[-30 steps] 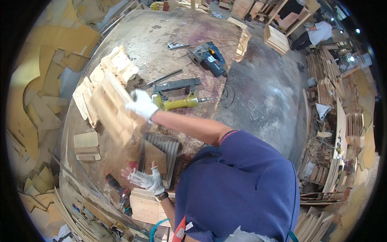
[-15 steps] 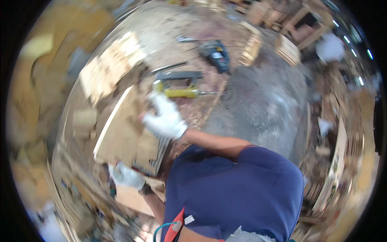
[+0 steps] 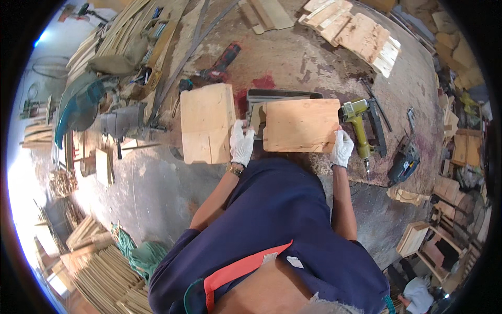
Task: The person assembles small wooden boxes by aligning pre-cut wooden pieces and securing them with a nail gun. They repeatedly pick up pieces, position them, and fasten them together on a workbench.
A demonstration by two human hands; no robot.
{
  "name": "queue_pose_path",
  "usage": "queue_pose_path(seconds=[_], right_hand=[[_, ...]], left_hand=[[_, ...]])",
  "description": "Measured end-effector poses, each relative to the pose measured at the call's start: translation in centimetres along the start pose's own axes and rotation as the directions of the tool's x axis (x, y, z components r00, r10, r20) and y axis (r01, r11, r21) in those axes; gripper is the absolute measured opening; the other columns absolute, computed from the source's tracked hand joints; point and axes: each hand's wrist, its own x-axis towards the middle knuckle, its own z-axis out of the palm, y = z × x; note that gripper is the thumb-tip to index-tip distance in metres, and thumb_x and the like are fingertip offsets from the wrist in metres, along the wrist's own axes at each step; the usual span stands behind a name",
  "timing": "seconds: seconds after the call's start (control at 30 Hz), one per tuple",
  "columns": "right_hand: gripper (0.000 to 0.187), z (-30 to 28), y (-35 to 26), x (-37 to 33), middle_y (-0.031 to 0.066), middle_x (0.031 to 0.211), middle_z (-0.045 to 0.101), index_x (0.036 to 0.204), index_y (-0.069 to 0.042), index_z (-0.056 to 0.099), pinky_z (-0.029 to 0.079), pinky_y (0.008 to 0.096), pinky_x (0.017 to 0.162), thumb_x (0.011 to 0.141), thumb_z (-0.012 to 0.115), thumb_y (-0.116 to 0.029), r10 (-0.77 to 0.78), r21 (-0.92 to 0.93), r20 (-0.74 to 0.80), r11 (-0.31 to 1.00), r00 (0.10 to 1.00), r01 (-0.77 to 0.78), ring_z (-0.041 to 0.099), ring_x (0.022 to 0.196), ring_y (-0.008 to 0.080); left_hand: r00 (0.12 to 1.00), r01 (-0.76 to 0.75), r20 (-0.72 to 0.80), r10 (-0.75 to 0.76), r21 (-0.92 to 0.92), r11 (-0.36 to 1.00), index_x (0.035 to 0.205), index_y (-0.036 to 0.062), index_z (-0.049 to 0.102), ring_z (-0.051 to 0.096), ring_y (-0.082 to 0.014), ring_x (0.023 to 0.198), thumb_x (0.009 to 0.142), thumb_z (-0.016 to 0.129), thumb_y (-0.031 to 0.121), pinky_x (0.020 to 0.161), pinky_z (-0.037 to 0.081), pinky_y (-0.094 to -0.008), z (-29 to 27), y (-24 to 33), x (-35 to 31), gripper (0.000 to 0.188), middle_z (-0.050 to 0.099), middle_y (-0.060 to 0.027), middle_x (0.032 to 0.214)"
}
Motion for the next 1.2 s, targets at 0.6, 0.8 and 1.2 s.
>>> queue_pose_path(seconds=[0.6, 0.8, 1.2], right_hand=[[0.032, 7.0, 4.9, 0.4, -0.0009, 0.083, 0.066, 0.094, 0.001, 0.072, 0.046, 0.0272, 0.071, 0.101, 0.059, -0.027, 0.060, 0.113, 0.004, 0.992, 0.998, -0.060, 0.054, 0.077, 0.0077], [0.040, 5.4, 1.7, 0.5, 0.0200, 0.077, 0.069, 0.090, 0.002, 0.068, 0.049, 0.0420, 0.069, 0.098, 0.057, -0.036, -0.284, -0.626, 0.177, 0.706, 0.942, 0.330, 0.065, 0.071, 0.0356], [0.039, 4.0, 3.9, 1.9, 0.0203, 0.111, 0.070, 0.117, 0.001, 0.068, 0.051, 0.0396, 0.094, 0.083, 0.068, -0.019, -0.254, -0.592, 0.081, 0.765, 0.964, 0.252, 0.066, 0.105, 0.0351]], left_hand=[[0.986, 0.113, 0.111, -0.125, 0.112, 0.987, 0.137, 0.0104, 0.043, 0.058, -0.0474, 0.111, 0.091, 0.051, 0.029, 0.093, 0.044, -0.0547, 0.8, -3.5, 0.4, 0.050, 0.063, -0.0276, 0.118], [0.992, 0.052, 0.099, -0.076, 0.225, 0.973, 0.139, 0.0107, 0.043, 0.058, -0.0461, 0.115, 0.090, 0.055, 0.031, 0.096, 0.044, -0.0523, 0.4, -1.9, 0.4, 0.054, 0.061, -0.0277, 0.124], [0.986, -0.052, 0.164, 0.004, 0.292, 0.955, 0.126, 0.0068, 0.051, 0.061, -0.0470, 0.103, 0.089, 0.060, 0.031, 0.085, 0.047, -0.0533, 1.0, -0.8, 2.1, 0.045, 0.063, -0.0261, 0.113]])
